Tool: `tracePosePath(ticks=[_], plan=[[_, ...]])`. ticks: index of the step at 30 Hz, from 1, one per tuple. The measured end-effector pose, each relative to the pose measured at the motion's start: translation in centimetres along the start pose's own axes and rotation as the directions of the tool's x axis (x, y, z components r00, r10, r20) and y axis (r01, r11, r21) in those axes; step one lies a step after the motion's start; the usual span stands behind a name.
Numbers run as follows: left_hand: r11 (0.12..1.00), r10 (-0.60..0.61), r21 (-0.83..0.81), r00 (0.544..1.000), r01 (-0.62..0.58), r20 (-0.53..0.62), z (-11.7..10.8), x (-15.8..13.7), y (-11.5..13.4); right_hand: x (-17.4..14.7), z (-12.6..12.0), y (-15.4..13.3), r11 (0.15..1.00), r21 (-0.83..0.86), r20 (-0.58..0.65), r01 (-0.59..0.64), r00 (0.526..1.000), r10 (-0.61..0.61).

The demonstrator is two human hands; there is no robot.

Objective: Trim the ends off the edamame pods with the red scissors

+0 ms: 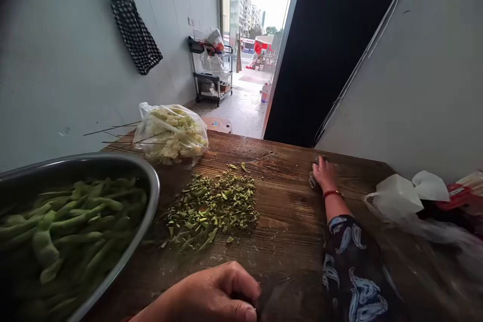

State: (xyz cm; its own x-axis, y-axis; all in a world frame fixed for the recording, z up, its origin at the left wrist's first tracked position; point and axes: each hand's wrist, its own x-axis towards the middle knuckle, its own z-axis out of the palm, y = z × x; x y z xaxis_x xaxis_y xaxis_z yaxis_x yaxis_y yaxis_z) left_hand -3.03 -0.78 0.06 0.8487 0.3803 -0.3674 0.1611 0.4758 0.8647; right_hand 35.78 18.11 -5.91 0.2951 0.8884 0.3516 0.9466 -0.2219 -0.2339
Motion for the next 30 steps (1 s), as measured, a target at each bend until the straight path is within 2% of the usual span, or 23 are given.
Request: tracePosePath(ticks=[3,5,8,10,11,13,16,18,19,21,23,26,28,30], plan=[[0.999,0.012,0.034,0.997,-0.015,0.082,-0.2,0.1,0.4,1.4,2.8,-6.2,0.967,0.16,0.046,0.2,0.977,-0.21],[0.999,0.031,0.034,0.995,-0.035,0.097,-0.4,0.4,0.4,-0.2,3.7,-10.3,0.908,0.266,0.061,0.324,0.934,-0.352],[0.996,0.045,0.075,0.989,-0.056,0.14,-0.7,0.8,0.1,-4.8,2.9,-14.7,0.794,0.391,0.047,0.466,0.851,-0.523],[0.994,0.044,0.088,0.986,-0.059,0.16,-0.8,0.9,-0.1,-7.5,1.4,-15.7,0.704,0.473,0.005,0.53,0.797,-0.604],[0.995,0.038,0.086,0.986,-0.053,0.162,-0.8,0.9,-0.2,-8.1,0.5,-15.6,0.693,0.488,-0.016,0.531,0.799,-0.601],[0.995,0.027,0.088,0.986,-0.042,0.163,-0.8,0.9,-0.3,-7.8,-0.9,-14.1,0.728,0.492,-0.073,0.477,0.856,-0.512],[0.993,0.051,0.094,0.987,-0.066,0.151,-0.9,0.7,-0.4,-4.2,-1.1,-10.3,0.836,0.453,-0.11,0.311,0.95,-0.293],[0.993,0.069,0.087,0.987,-0.082,0.143,-1.0,0.7,-0.4,-1.1,0.4,-8.5,0.913,0.39,-0.043,0.117,0.993,-0.109],[0.994,0.067,0.073,0.989,-0.077,0.134,-1.0,0.7,-0.5,0.3,1.5,-8.2,0.925,0.374,-0.012,0.067,0.998,-0.068],[0.998,0.054,0.019,0.994,-0.056,0.091,-1.0,0.5,-0.4,2.8,3.9,-9.5,0.932,0.361,0.04,0.036,0.998,-0.055],[0.996,0.037,-0.082,0.999,-0.034,0.025,-1.0,0.2,-0.1,4.7,6.3,-12.8,0.92,0.382,0.087,0.085,0.988,-0.127],[0.971,0.02,-0.239,0.999,-0.026,-0.025,-0.9,-0.7,0.6,6.0,8.5,-19.6,0.856,0.466,0.143,0.225,0.935,-0.324],[0.955,0.044,-0.292,0.999,-0.049,-0.024,-0.8,-1.5,1.2,5.5,9.1,-23.6,0.776,0.535,0.15,0.333,0.867,-0.475],[0.949,0.073,-0.309,0.997,-0.069,0.004,-0.7,-2.1,1.8,4.1,9.0,-26.3,0.673,0.602,0.136,0.429,0.776,-0.616]])
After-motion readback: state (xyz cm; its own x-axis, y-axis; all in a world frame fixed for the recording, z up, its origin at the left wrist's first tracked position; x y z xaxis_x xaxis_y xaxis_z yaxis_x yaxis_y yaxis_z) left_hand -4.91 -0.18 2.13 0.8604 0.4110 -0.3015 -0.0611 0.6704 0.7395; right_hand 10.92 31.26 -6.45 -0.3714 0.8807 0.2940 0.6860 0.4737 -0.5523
